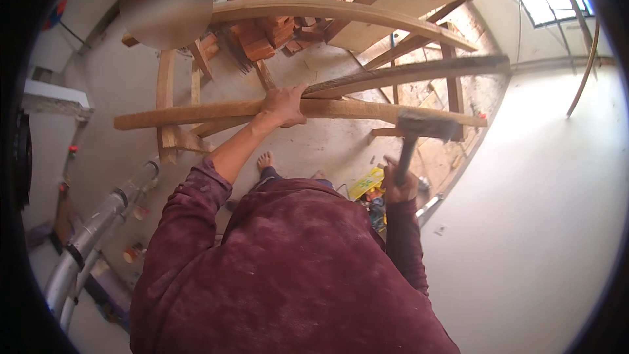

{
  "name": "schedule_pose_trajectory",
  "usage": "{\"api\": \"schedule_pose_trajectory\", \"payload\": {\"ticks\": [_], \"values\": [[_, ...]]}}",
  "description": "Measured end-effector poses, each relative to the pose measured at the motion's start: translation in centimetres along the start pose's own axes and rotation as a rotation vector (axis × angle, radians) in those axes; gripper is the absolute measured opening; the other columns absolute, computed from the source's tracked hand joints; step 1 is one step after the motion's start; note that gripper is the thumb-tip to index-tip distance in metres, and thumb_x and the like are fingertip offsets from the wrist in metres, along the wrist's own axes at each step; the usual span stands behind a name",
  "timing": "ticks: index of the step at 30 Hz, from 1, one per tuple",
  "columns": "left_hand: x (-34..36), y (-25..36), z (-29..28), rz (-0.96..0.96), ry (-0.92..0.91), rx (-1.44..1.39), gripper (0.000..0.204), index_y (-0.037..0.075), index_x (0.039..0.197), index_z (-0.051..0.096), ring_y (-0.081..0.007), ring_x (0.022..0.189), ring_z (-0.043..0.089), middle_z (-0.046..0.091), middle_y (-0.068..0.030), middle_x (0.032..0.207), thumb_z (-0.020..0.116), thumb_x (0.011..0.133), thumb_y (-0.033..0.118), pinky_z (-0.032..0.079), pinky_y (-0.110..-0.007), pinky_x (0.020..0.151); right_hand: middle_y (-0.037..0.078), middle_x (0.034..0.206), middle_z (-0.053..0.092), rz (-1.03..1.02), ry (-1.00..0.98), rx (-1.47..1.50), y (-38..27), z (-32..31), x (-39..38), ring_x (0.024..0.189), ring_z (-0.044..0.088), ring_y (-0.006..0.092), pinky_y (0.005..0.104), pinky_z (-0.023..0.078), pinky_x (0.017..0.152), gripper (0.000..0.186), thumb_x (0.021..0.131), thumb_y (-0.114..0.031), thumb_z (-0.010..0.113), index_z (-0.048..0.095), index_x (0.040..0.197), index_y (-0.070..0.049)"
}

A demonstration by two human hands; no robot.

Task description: The person builds a wooden structure by hammering nails into timber planks and cutting a piece of wood with a hand saw.

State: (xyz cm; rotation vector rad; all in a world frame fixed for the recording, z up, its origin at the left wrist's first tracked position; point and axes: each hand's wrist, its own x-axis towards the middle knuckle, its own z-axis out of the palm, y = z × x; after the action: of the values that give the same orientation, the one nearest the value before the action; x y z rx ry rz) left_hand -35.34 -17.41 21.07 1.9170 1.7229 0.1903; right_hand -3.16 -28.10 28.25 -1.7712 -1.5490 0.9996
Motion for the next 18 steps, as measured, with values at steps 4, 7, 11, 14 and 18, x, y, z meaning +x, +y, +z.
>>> {"api": "schedule_pose_trajectory", "payload": {"ticks": [4,7,11,14,18], "values": [[-0.4,0.2,0.2,-0.018,0.021,0.016,0.08,0.009,0.132,0.047,-0.0338,0.107,0.061,0.062,-0.0151,0.119,0.079,0.062,0.028,0.05,-0.042,0.091,0.002,0.06,0.06,0.141,-0.014,-0.021,10.0,0.9,-4.7,0.057,0.058,0.0096,0.028,0.045,0.054,0.024,0.085,-0.023,0.066,0.071,0.1,-0.004],[-0.5,0.3,-0.1,-0.054,0.013,0.053,0.085,0.009,0.135,0.045,-0.0332,0.113,0.058,0.059,-0.013,0.126,0.082,0.061,0.033,0.047,-0.042,0.095,0.005,0.062,0.062,0.212,-0.162,-0.03,19.2,2.5,-6.8,0.06,0.059,0.0115,0.0309,0.047,0.058,0.023,0.083,-0.025,0.068,0.07,0.093,-0.004],[-0.1,0.7,-0.2,-0.069,0.039,0.167,0.088,0.012,0.136,0.045,-0.033,0.116,0.056,0.06,-0.0129,0.125,0.083,0.061,0.037,0.045,-0.042,0.097,0.005,0.069,0.065,0.43,-0.256,0.065,25.2,3.4,-9.0,0.064,0.06,0.0137,0.0315,0.049,0.061,0.023,0.08,-0.024,0.072,0.068,0.086,-0.003],[-0.4,1.1,-0.4,-0.093,-0.017,0.116,0.087,0.015,0.136,0.044,-0.0331,0.116,0.056,0.061,-0.013,0.124,0.083,0.061,0.037,0.046,-0.043,0.096,0.004,0.074,0.066,0.696,-0.251,0.21,26.9,3.3,-10.1,0.066,0.06,0.0143,0.0319,0.049,0.063,0.024,0.078,-0.023,0.075,0.068,0.087,-0.003],[-0.7,1.0,-0.7,-0.102,0.024,0.122,0.089,0.011,0.136,0.045,-0.0369,0.11,0.06,0.063,-0.0176,0.118,0.085,0.059,0.034,0.047,-0.044,0.093,0.002,0.06,0.056,0.865,-0.118,0.282,27.9,2.9,-10.5,0.049,0.051,0.0139,0.0309,0.039,0.047,0.023,0.082,-0.023,0.073,0.06,0.072,-0.007]]}}
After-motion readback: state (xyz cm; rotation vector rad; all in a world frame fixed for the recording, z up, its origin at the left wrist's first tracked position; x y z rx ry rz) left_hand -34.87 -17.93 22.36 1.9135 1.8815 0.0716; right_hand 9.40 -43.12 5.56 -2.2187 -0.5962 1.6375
